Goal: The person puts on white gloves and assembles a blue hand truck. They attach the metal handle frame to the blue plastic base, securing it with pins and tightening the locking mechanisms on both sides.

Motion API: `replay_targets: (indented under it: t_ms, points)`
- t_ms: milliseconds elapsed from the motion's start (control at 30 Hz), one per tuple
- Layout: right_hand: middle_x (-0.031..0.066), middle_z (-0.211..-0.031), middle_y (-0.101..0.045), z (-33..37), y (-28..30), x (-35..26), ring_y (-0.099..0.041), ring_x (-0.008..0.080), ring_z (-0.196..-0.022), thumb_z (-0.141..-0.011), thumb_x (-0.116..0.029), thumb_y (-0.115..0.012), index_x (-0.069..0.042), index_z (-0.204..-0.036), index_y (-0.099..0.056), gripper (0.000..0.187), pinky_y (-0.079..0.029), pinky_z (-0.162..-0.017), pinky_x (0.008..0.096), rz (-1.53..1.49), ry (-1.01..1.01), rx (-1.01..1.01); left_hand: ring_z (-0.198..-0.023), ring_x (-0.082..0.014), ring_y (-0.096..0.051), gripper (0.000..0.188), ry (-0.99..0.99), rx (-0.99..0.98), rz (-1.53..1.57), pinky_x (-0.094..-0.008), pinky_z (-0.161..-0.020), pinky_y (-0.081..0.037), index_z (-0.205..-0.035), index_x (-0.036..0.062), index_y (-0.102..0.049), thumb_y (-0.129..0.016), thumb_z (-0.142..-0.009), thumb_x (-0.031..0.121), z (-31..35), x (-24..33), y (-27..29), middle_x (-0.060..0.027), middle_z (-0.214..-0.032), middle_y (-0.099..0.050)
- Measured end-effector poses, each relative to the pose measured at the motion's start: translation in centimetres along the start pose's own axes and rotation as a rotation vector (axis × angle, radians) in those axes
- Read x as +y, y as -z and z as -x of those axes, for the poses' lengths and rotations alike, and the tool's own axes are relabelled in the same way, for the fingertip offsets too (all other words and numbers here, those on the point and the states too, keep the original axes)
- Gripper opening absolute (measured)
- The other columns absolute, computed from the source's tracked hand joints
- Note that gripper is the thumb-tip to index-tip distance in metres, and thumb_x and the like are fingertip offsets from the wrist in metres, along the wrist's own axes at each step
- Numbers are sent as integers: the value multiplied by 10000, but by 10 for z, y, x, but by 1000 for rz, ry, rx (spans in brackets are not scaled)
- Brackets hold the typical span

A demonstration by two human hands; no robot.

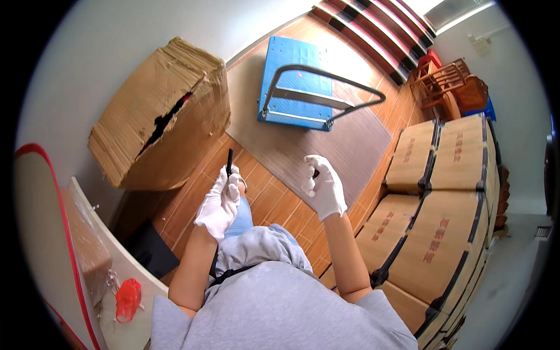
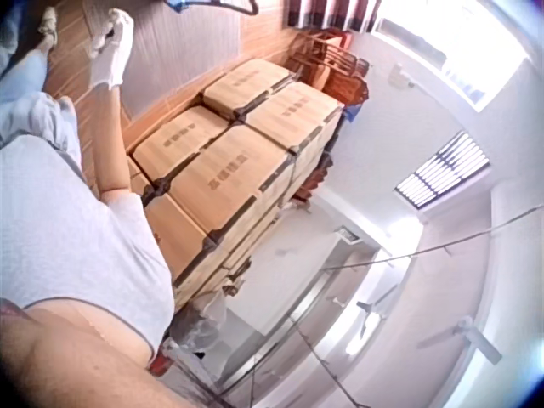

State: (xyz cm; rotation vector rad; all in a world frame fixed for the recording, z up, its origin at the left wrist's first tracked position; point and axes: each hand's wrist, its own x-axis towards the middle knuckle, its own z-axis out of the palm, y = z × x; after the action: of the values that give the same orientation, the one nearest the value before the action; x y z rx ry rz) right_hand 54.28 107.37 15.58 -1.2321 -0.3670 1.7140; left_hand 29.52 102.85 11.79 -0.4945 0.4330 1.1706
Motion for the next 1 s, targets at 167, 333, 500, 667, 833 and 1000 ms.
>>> replay_targets:
  t_ms: [167, 333, 500, 667, 833, 1000]
  points:
    - [-64, -603, -425, -156, -50, -39, -306, 34, -404, -860, -474, -648, -113, -1054, -529, 427, -209, -361, 178, 13, -7, 362, -869, -170, -692, 223, -46, 179, -27, -247, -643, -602, -1091, 30, -610, -571, -952, 199, -92, 73, -5, -99, -1073, -672]
    - [-65, -608, -328, -329, -46, -68, -249, 31, -407, -789, -578, -696, -173, -944, -501, 476, -164, -376, 185, -95, 15, 583, -785, -112, -671, 170, -200, 488, -243, -180, -581, -529, -1092, 104, -627, -601, -943, 183, -174, 118, -6, -44, -1019, -686]
    - [-39, -586, -405, -410, -40, -87, -264, 76, -394, -842, -518, -633, -134, -800, -539, 398, -188, -391, 228, -152, 42, 548, -859, -133, -664, 183, -267, 595, -402, -199, -641, -541, -1123, 70, -601, -576, -954, 136, -224, 133, -10, -66, -1037, -674]
    - [-17, -652, -537, -418, -41, -84, -420, 109, -452, -819, -251, -618, -147, -752, -543, 145, -284, -394, 252, -194, 188, 759, -850, -129, -658, 184, -296, 680, -421, -199, -669, -535, -1122, 50, -593, -568, -959, 132, -283, 149, 2, -60, -1023, -667]
    - [-13, -767, -569, -362, 35, -90, -536, 118, -702, -795, -230, -660, -175, -798, -534, 138, -426, -567, 274, -78, 98, 815, -824, -112, -654, 198, -369, 717, -655, -195, -624, -494, -1129, 33, -610, -579, -952, 114, -356, 149, 38, -62, -992, -676]
    - [-15, -598, -458, -337, 96, -109, -453, 118, -527, -810, -241, -624, -133, -665, -477, 232, -371, -479, 277, 90, 123, 855, -758, -75, -608, 188, -278, 610, -861, -175, -629, -479, -1120, 23, -617, -569, -954, 96, -465, 147, 147, -24, -935, -645]
